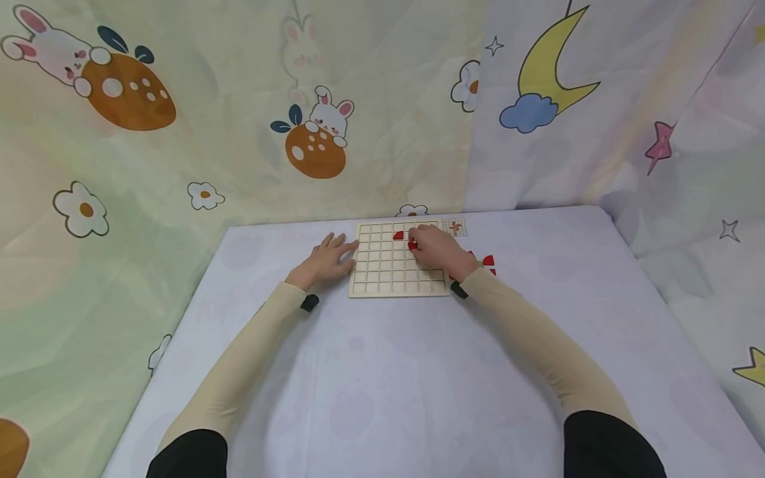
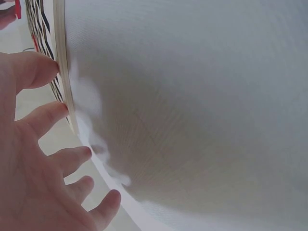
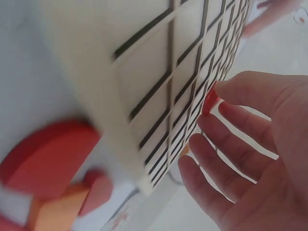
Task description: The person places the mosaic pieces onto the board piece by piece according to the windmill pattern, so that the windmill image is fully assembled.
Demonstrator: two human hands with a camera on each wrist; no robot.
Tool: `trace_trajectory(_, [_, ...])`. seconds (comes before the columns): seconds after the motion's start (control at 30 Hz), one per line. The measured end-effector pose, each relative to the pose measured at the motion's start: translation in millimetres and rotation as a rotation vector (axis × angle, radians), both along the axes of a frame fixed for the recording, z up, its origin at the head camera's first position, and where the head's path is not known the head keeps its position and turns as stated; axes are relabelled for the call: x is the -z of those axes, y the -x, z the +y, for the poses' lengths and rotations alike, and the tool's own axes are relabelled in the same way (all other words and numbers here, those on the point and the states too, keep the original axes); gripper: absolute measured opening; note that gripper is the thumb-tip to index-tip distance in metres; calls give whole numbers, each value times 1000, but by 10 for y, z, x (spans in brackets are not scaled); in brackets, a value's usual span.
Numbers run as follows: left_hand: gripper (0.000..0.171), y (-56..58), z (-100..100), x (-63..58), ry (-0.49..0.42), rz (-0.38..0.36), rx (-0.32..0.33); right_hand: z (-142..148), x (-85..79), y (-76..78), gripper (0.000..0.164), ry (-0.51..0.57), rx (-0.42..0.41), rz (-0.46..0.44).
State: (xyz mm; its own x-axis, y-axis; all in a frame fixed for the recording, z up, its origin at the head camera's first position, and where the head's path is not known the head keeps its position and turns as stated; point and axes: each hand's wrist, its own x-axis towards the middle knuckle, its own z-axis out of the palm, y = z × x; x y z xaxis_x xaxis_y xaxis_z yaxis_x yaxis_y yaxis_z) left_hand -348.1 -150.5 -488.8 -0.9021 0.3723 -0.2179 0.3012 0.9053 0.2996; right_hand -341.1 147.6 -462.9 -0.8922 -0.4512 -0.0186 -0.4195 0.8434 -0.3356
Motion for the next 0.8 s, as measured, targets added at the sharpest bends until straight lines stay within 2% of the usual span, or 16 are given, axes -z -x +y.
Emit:
trace_trajectory(0.13, [59,2,4,-2,-2,4,-4,-127,30,15,13,-1,-49,18])
trace_trajectory(0.4, [61,10,12,5,27,5,-3,-281,97,12,9,-17,-77,104])
trace_trajectory(0.6, [60,8,7,2,31,4,-4,-322,118,28,16,-7,-51,146])
trace_trajectory(0.8, [60,15,2,19,25,5,-6,-316,127,69,21,8,-42,140])
